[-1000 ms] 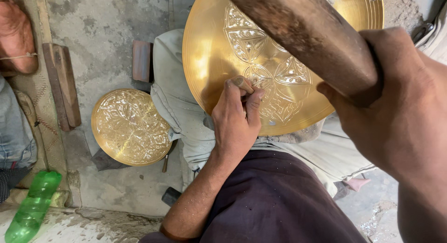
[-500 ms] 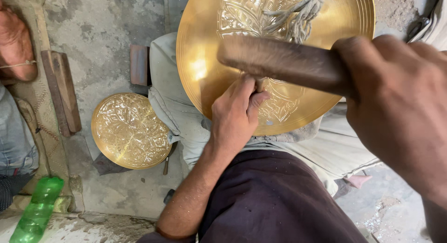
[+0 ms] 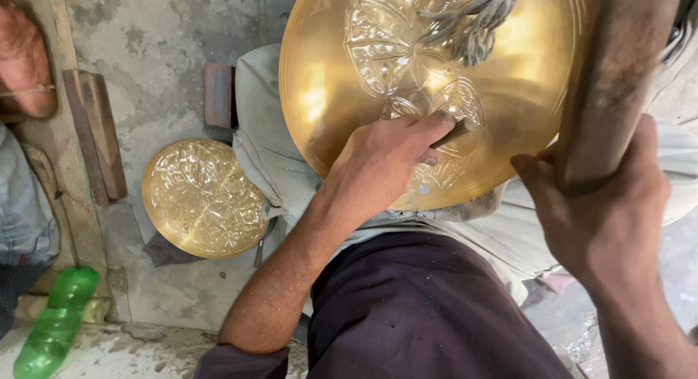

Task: The person uses a chisel and hammer to engrave a floral pattern into a brass plate. They hold the chisel in one hand and strike it with a hammer in the other, working on the design while seated on the floor.

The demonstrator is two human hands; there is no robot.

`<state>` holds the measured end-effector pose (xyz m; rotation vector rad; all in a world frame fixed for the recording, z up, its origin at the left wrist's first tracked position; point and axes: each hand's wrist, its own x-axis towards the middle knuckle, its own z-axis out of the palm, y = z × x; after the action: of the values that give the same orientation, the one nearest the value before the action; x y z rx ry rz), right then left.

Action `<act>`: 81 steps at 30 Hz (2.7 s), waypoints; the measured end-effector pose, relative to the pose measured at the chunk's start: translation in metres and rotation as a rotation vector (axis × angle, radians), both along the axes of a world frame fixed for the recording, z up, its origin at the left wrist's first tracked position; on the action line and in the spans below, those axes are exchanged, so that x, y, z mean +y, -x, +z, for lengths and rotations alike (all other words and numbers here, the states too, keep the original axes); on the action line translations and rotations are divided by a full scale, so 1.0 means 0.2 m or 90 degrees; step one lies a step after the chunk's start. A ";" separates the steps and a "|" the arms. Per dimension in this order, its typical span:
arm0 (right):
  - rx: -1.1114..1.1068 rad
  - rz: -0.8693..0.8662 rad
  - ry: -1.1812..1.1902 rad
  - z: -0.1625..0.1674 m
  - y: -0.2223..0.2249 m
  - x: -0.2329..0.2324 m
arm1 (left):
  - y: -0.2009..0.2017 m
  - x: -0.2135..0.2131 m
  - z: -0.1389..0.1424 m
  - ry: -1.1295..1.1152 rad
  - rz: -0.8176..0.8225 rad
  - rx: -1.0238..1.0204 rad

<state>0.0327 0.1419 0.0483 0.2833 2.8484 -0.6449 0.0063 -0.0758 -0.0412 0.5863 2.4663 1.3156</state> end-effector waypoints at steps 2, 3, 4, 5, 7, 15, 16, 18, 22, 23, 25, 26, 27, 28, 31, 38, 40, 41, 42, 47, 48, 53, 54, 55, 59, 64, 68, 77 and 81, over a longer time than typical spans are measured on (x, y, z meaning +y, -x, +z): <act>-0.036 0.019 -0.041 0.01 0.00 0.00 | -0.01 0.00 0.01 0.005 0.018 0.020; -0.037 0.103 -0.137 0.03 0.00 0.00 | -0.03 0.00 0.01 -0.015 0.068 0.034; -0.041 0.186 -0.234 0.04 0.01 0.01 | -0.05 0.01 0.01 -0.036 0.119 0.046; -0.036 0.120 -0.172 0.04 0.01 0.01 | -0.07 0.01 0.02 -0.056 0.170 0.057; -0.030 -0.013 -0.043 0.05 0.01 0.03 | -0.11 0.00 0.01 -0.111 0.278 0.037; 0.031 0.028 0.105 0.03 0.07 0.02 | -0.14 0.00 -0.06 -0.055 0.268 0.127; 0.041 0.014 0.179 0.04 0.08 0.01 | -0.14 0.00 -0.05 -0.057 0.265 0.111; 0.070 0.027 0.196 0.05 0.10 -0.02 | -0.14 -0.01 -0.05 -0.060 0.257 0.085; -0.013 0.305 -0.232 0.08 0.17 -0.07 | -0.15 0.00 -0.04 -0.052 0.240 0.061; 0.049 0.323 -0.234 0.10 0.18 -0.08 | -0.15 0.01 -0.04 -0.046 0.239 0.061; 0.124 0.340 -0.236 0.13 0.21 -0.11 | -0.16 0.03 -0.04 -0.055 0.290 0.081; 0.136 0.341 -0.237 0.15 0.22 -0.12 | -0.18 0.03 -0.04 -0.059 0.315 0.091; 0.089 0.328 -0.238 0.15 0.24 -0.15 | -0.19 0.04 -0.04 -0.062 0.322 0.094; 0.045 0.313 -0.239 0.17 0.25 -0.16 | -0.20 0.04 -0.04 -0.067 0.328 0.099; 0.158 0.405 -0.269 0.24 0.27 -0.19 | -0.22 0.05 -0.03 -0.064 0.360 0.087; -0.055 0.375 -0.373 0.29 0.21 -0.14 | -0.22 0.03 0.02 -0.047 0.336 0.149; -0.001 0.332 -0.221 0.30 0.17 -0.07 | -0.21 -0.02 0.07 -0.097 0.386 0.145; -0.029 0.218 -0.173 0.28 0.13 -0.04 | -0.21 -0.06 0.11 -0.123 0.410 0.141; -0.055 0.106 -0.124 0.26 0.09 -0.02 | -0.22 -0.12 0.16 -0.123 0.457 0.123; -0.045 -0.180 0.157 0.00 -0.07 0.05 | -0.10 -0.38 0.28 0.004 0.521 0.118; -0.019 -0.215 0.214 -0.04 -0.11 0.06 | -0.07 -0.40 0.27 -0.006 0.501 0.086; 0.038 -0.291 0.224 -0.19 -0.17 0.04 | -0.07 -0.40 0.18 0.020 0.499 0.026; 0.057 -0.298 0.211 -0.19 -0.14 0.04 | -0.11 -0.39 0.16 0.044 0.505 0.038; 0.088 -0.274 0.192 -0.19 -0.11 0.05 | -0.16 -0.39 0.15 0.068 0.511 0.052; 0.206 -0.202 0.174 -0.18 0.07 0.09 | -0.37 -0.27 0.09 -0.150 0.562 -0.096; 0.118 -0.211 0.136 -0.15 0.05 0.15 | -0.44 -0.26 0.13 -0.044 0.524 0.037; 0.111 -0.265 0.214 -0.18 -0.16 0.18 | -0.33 -0.17 0.19 -0.095 0.362 0.202; 0.066 -0.346 0.154 -0.19 -0.41 0.29 | 0.15 0.11 0.04 -0.084 0.025 0.106; 0.104 -0.215 -0.035 -0.12 -0.30 0.32 | 0.16 0.12 0.00 -0.063 0.028 0.097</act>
<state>0.0930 0.2063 0.0252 0.7675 3.0032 -0.6785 -0.0252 -0.0526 -0.0409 0.6836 2.5586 1.4679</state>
